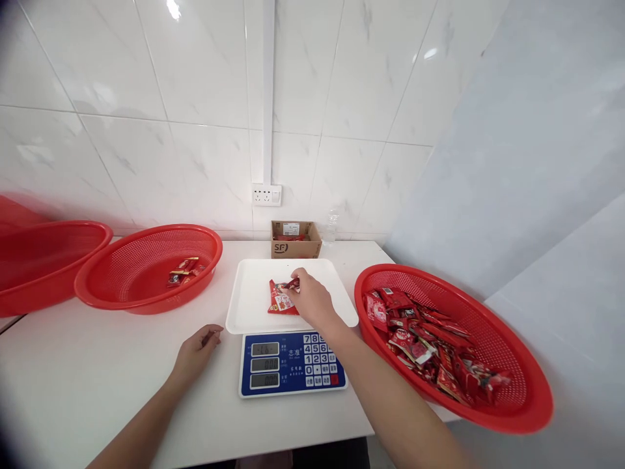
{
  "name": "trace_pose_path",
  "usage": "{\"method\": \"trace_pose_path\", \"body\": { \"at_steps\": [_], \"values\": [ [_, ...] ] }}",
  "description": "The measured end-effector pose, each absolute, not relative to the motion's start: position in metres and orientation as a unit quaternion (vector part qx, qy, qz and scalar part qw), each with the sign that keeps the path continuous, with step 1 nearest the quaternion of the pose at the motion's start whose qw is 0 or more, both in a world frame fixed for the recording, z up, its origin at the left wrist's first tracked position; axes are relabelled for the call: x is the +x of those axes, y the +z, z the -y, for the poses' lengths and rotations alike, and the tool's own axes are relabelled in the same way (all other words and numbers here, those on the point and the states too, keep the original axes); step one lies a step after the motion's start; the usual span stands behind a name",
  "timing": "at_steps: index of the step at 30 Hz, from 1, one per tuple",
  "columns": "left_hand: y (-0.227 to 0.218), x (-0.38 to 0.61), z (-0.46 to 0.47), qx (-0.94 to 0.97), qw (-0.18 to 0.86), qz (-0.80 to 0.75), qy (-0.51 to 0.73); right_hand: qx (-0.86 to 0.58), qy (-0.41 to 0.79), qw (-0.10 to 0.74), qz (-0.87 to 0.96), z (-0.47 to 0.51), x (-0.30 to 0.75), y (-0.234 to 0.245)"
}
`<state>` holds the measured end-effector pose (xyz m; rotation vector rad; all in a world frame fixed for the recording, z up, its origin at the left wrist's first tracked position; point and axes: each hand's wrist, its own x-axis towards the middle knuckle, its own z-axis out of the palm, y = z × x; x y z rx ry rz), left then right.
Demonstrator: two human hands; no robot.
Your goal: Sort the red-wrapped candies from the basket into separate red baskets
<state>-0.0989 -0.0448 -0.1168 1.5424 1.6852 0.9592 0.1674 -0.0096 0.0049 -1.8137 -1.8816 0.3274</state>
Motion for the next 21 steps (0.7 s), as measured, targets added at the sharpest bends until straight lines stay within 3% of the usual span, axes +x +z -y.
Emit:
{"method": "trace_pose_path", "body": {
  "at_steps": [6,15,21],
  "values": [
    [-0.116,-0.099,0.045,0.591,0.321,-0.643,0.367,-0.706,0.097,0.243,0.658,0.01,0.189,0.018],
    [-0.124,-0.1,0.043,0.592,0.32,-0.638,0.374,-0.688,0.136,0.236,0.673,0.008,0.215,-0.003],
    [-0.125,-0.1,0.043,0.589,0.318,-0.64,0.376,-0.7,0.074,0.225,0.674,0.006,0.22,-0.006]
  ]
}}
